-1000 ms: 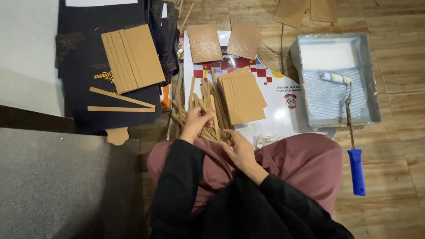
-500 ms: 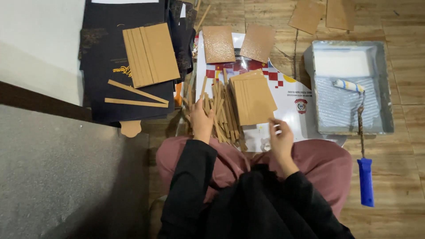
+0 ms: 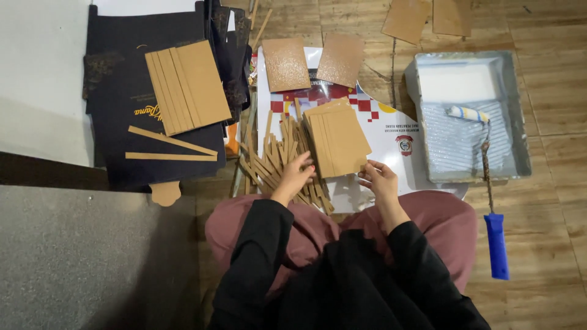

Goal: A person sits on the floor and prepares cardboard pieces by stacking them and applying glue with a paint roller.

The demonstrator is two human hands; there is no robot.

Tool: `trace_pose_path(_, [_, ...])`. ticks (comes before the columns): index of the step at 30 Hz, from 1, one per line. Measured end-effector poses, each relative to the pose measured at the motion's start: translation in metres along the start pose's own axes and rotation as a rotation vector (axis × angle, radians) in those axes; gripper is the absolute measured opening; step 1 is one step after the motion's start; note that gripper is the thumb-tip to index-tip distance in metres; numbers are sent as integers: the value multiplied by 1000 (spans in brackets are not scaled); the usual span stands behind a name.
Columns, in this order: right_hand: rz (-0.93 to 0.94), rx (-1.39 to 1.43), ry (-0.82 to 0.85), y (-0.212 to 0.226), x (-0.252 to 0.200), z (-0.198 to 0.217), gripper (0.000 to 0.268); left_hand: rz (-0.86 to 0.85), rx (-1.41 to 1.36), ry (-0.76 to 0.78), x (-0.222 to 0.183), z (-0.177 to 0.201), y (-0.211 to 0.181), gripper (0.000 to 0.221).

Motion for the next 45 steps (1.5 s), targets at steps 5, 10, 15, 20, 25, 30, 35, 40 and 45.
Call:
trace_pose_path(5, [-56, 66, 68, -19, 16, 0, 32, 7, -3, 66, 2, -6, 6, 53])
trace_pose_path(10, [-78, 11, 129, -8, 14, 1, 27, 5, -66, 93, 7, -9, 13, 53])
trace_pose_path(15, [-34, -10, 210, 5, 25, 4, 26, 51, -36, 12, 25, -1, 36, 57])
trace_pose_path(20, [3, 6, 236, 44, 25, -11, 24, 70, -37, -175, 33, 20, 35, 54])
trace_pose_path(25, [-2, 31, 281, 46, 11, -50, 23, -42, -80, -515, 17, 57, -1, 39])
trace_pose_path(30, [-161, 122, 315, -16, -17, -106, 26, -452, -146, -955, -21, 102, -38, 28])
trace_pose_path(35, [-241, 150, 333, -58, -30, -151, 28, -531, -107, -1025, -48, 106, -60, 28])
trace_pose_path(40, [-236, 116, 303, -74, -28, -165, 27, -530, -100, -992, -42, 99, -59, 29])
trace_pose_path(45, [-259, 143, 280, -78, -32, -171, 29, -584, -83, -985, -36, 96, -58, 25])
Point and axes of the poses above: each hand's wrist, its own x-axis towards the middle knuckle, its own z-axis out of the back of the hand, y = z × x, the point moved 6 cm from there along x, towards the middle knuckle, and after that the axes turned 6 degrees about -y, right-handed, at the moved point
